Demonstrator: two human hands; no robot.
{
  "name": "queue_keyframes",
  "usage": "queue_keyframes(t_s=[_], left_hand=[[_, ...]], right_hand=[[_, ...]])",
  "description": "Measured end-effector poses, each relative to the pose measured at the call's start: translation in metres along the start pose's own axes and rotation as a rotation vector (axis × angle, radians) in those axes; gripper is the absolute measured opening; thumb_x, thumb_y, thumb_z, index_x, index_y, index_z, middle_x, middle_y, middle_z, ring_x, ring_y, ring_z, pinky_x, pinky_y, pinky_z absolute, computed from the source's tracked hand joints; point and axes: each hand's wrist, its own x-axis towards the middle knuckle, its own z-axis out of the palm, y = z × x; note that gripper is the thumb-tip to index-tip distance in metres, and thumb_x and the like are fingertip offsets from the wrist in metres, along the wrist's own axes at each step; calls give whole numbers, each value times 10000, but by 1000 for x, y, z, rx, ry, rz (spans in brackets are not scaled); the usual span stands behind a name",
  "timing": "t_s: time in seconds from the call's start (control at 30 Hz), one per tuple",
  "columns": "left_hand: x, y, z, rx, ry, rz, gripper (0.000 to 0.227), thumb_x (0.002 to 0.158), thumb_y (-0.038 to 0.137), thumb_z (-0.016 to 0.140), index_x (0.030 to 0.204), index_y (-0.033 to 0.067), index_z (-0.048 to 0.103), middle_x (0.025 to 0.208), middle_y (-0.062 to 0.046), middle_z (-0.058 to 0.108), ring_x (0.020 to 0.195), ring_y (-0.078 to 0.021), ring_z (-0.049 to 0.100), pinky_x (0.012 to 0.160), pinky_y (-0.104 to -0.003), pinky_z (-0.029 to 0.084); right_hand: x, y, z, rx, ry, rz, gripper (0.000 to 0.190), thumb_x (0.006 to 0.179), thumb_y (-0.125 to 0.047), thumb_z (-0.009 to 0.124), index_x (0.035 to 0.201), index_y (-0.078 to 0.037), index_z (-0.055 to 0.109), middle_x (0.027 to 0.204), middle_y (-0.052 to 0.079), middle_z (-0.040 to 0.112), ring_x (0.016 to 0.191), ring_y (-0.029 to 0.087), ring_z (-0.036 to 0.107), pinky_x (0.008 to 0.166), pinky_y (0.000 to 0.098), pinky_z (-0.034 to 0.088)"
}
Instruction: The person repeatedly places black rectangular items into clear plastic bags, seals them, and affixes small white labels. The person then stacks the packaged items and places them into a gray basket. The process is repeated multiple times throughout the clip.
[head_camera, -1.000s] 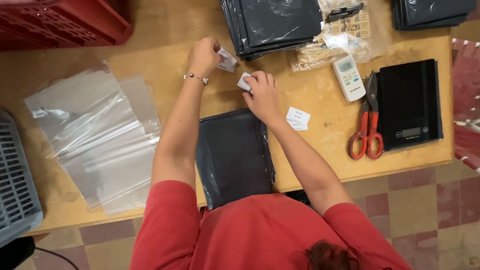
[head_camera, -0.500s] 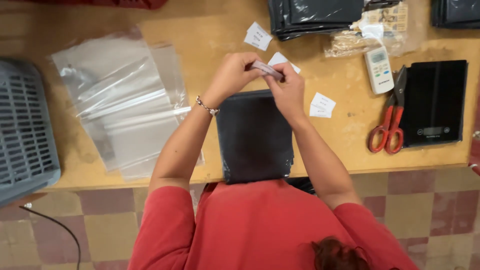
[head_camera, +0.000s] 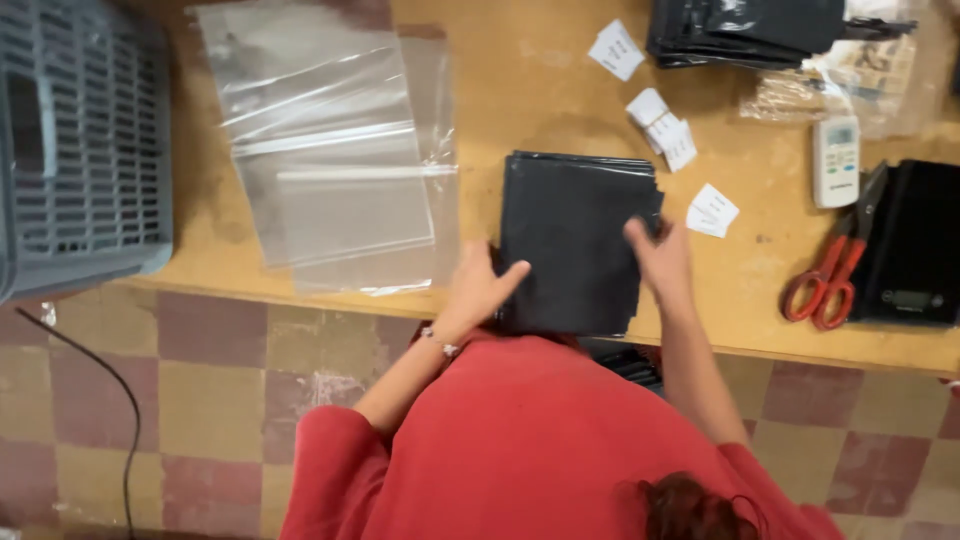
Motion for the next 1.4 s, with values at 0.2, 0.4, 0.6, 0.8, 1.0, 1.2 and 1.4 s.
queue_keyframes(t_s=[0.2, 0.4, 0.6, 0.8, 1.0, 1.2, 1.4], left_hand=[[1, -58, 38, -31, -149, -61, 579, 921, 458, 658, 1245, -9, 545, 1194, -281, 627, 1144, -500, 636, 946, -589, 532], [-3, -90, -57, 182, -111, 112, 364, 943, 375, 666, 1101, 50, 620, 1065, -235, 679, 1069, -468, 660, 902, -578, 545], [47, -137, -154, 737, 143, 234, 393, 769, 327, 868, 1066, 192, 649, 1026, -19, 605, 1063, -285, 604, 807, -457, 584], [85, -161, -157, 672, 103, 276, 140, 843, 309, 802, 855, 197, 719, 864, -7, 632, 929, -272, 644, 752, -429, 617], [42, -127, -182, 476, 249, 424, 92, 966, 244, 616, 964, 164, 662, 908, -61, 680, 964, -309, 689, 753, -467, 608], [-5, -103, -194, 408, 534, 709, 121, 922, 130, 596, 1043, 129, 592, 893, -82, 576, 916, -304, 625, 728, -428, 568], [-23, -100, -205, 278, 434, 691, 149, 950, 136, 620, 1091, 167, 657, 957, -50, 661, 1004, -270, 659, 863, -382, 564]], right_hand=[[-58, -45, 26, 156, -188, 87, 751, 790, -336, 923, 1351, 4, 558, 1262, 280, 630, 1195, 443, 623, 961, 534, 520], [-67, -36, 52, 112, -85, 73, 647, 717, -309, 957, 1227, -27, 675, 1104, 236, 700, 1061, 398, 693, 828, 491, 553], [-91, -86, 55, -279, 351, -724, 722, 707, -124, 950, 1304, 43, 581, 1128, 225, 554, 1069, 440, 545, 957, 539, 423], [-126, -164, 119, 33, 139, -1043, 352, 844, -183, 880, 1111, -78, 677, 949, 87, 576, 884, 312, 578, 859, 426, 471], [-133, -185, 201, 289, -400, -553, 286, 999, -397, 694, 1032, -114, 715, 876, 108, 702, 777, 256, 727, 649, 342, 590], [-140, -231, 233, 799, -922, -385, 431, 1001, -327, 592, 1356, -83, 611, 1227, 117, 685, 1099, 249, 700, 905, 435, 619], [-110, -226, 279, 876, -601, -150, 50, 949, -119, 636, 987, -89, 650, 847, 20, 620, 720, 123, 642, 631, 261, 558]])
